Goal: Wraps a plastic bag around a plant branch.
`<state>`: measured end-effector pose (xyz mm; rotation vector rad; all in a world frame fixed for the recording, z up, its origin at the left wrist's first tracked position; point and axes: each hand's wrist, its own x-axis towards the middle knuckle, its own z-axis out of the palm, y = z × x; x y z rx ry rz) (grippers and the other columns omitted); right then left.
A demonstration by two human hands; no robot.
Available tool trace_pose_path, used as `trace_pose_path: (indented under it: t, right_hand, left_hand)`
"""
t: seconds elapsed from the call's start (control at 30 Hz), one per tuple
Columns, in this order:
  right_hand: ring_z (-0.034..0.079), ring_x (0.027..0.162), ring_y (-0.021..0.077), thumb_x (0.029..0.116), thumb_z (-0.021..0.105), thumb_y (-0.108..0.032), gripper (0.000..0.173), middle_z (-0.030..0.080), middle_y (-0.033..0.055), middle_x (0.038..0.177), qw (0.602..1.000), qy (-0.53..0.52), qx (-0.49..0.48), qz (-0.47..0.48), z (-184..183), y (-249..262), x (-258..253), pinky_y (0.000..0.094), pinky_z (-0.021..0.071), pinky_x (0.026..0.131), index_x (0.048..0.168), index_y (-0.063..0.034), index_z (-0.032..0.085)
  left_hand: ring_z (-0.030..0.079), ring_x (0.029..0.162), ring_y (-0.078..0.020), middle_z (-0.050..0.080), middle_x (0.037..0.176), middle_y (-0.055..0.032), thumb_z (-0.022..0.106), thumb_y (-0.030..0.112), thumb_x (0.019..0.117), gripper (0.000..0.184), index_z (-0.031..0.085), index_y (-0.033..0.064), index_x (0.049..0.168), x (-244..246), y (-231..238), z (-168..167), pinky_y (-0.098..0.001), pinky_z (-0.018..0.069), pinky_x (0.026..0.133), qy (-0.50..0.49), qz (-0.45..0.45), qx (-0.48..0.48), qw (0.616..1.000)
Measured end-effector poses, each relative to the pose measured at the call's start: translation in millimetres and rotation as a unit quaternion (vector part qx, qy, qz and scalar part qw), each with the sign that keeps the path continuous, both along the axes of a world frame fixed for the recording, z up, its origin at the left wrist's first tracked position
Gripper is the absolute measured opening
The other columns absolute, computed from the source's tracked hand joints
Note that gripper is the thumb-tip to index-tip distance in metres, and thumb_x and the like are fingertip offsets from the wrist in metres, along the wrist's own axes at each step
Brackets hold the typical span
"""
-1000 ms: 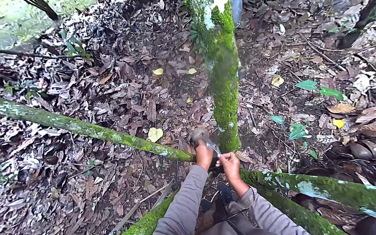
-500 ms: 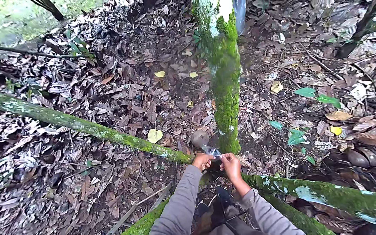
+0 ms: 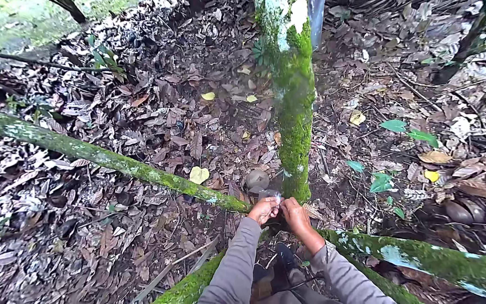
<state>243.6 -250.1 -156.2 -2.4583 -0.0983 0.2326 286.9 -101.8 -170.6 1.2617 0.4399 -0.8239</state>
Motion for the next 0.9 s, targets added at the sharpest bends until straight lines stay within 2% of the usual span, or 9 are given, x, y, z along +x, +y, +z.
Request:
trace_pose_path:
  t: [0.1, 0.17, 0.27, 0.33, 0.47, 0.57, 0.67, 0.8, 0.9]
  right_hand:
    - [0.073, 0.089, 0.0364, 0.1030, 0.051, -0.009, 0.024, 0.067, 0.0216, 0.121, 0.993, -0.078, -0.017, 0.089, 0, -10, 12, 0.0491, 0.0604, 0.079, 0.107, 0.0032, 0.070]
    - [0.073, 0.091, 0.0340, 0.1019, 0.049, -0.005, 0.022, 0.067, 0.0180, 0.125, 0.981, -0.117, -0.010, 0.156, -1, -14, 22, 0.0477, 0.0607, 0.078, 0.104, 0.0013, 0.070]
    - [0.073, 0.097, 0.0330, 0.1022, 0.047, -0.003, 0.025, 0.067, 0.0140, 0.131, 0.962, -0.120, 0.003, 0.245, -1, -17, 39, 0.0491, 0.0601, 0.082, 0.111, -0.0019, 0.071]
    - [0.073, 0.098, 0.0332, 0.1029, 0.046, -0.004, 0.026, 0.069, 0.0140, 0.127, 0.955, -0.101, 0.009, 0.279, 1, -17, 47, 0.0506, 0.0593, 0.084, 0.113, -0.0026, 0.070]
    - [0.073, 0.098, 0.0338, 0.1063, 0.045, -0.010, 0.026, 0.071, 0.0153, 0.119, 0.953, -0.081, 0.012, 0.292, 1, -14, 56, 0.0527, 0.0581, 0.085, 0.116, -0.0038, 0.069]
    - [0.073, 0.099, 0.0351, 0.1050, 0.046, -0.008, 0.027, 0.066, 0.0139, 0.133, 0.958, -0.063, 0.003, 0.280, 6, -9, 56, 0.0540, 0.0577, 0.085, 0.120, -0.0041, 0.068]
    - [0.074, 0.099, 0.0341, 0.1038, 0.047, -0.007, 0.027, 0.060, 0.0097, 0.145, 0.959, -0.061, 0.001, 0.277, 6, -6, 54, 0.0533, 0.0584, 0.084, 0.121, -0.0048, 0.068]
    - [0.072, 0.097, 0.0371, 0.1051, 0.046, -0.009, 0.025, 0.068, 0.0178, 0.123, 0.963, -0.035, -0.006, 0.268, 10, -5, 55, 0.0552, 0.0565, 0.085, 0.120, -0.0026, 0.065]
    - [0.070, 0.102, 0.0406, 0.1051, 0.044, -0.007, 0.026, 0.067, 0.0229, 0.120, 0.969, 0.011, -0.046, 0.243, 17, 0, 55, 0.0564, 0.0544, 0.089, 0.123, 0.0005, 0.062]
  left_hand:
    - [0.049, 0.053, -0.0048, 0.056, 0.074, 0.0024, 0.043, 0.004, 0.1064, 0.015, 0.057, 0.0045, 0.111, 2, 10, 1, -0.0186, 0.0439, 0.051, -0.023, -0.049, -0.025, 0.998]
    - [0.050, 0.053, -0.0042, 0.058, 0.075, 0.0020, 0.045, 0.004, 0.1056, 0.014, 0.057, 0.0050, 0.112, 3, 16, -1, -0.0179, 0.0437, 0.050, -0.028, -0.065, -0.054, 0.996]
    - [0.055, 0.056, -0.0051, 0.063, 0.078, 0.0005, 0.050, -0.002, 0.1013, 0.014, 0.058, 0.0046, 0.111, 4, 21, -4, -0.0194, 0.0481, 0.053, -0.038, -0.071, -0.076, 0.994]
    - [0.057, 0.057, -0.0059, 0.065, 0.078, -0.0004, 0.054, -0.004, 0.0989, 0.013, 0.061, 0.0026, 0.108, 3, 22, -5, -0.0201, 0.0500, 0.055, -0.050, -0.070, -0.065, 0.994]
    - [0.057, 0.054, -0.0063, 0.066, 0.075, -0.0021, 0.065, -0.006, 0.0920, 0.017, 0.063, -0.0009, 0.108, 2, 21, -4, -0.0205, 0.0497, 0.052, -0.083, -0.049, -0.023, 0.995]
    - [0.055, 0.051, -0.0073, 0.064, 0.072, -0.0028, 0.069, -0.005, 0.0893, 0.023, 0.062, -0.0028, 0.111, 0, 13, -1, -0.0218, 0.0480, 0.049, -0.115, -0.038, 0.041, 0.992]
    - [0.053, 0.049, -0.0078, 0.061, 0.066, -0.0015, 0.068, -0.008, 0.0869, 0.019, 0.060, -0.0031, 0.104, -3, 5, 1, -0.0225, 0.0468, 0.048, -0.144, -0.018, 0.090, 0.985]
    - [0.054, 0.047, -0.0077, 0.061, 0.063, -0.0009, 0.067, -0.007, 0.0888, 0.014, 0.063, -0.0031, 0.102, -9, -1, -4, -0.0223, 0.0472, 0.047, -0.166, 0.003, 0.080, 0.983]
    - [0.055, 0.048, -0.0088, 0.062, 0.066, -0.0030, 0.066, -0.005, 0.0902, 0.021, 0.061, -0.0056, 0.111, -14, -7, -7, -0.0234, 0.0488, 0.048, -0.182, 0.031, 0.095, 0.978]
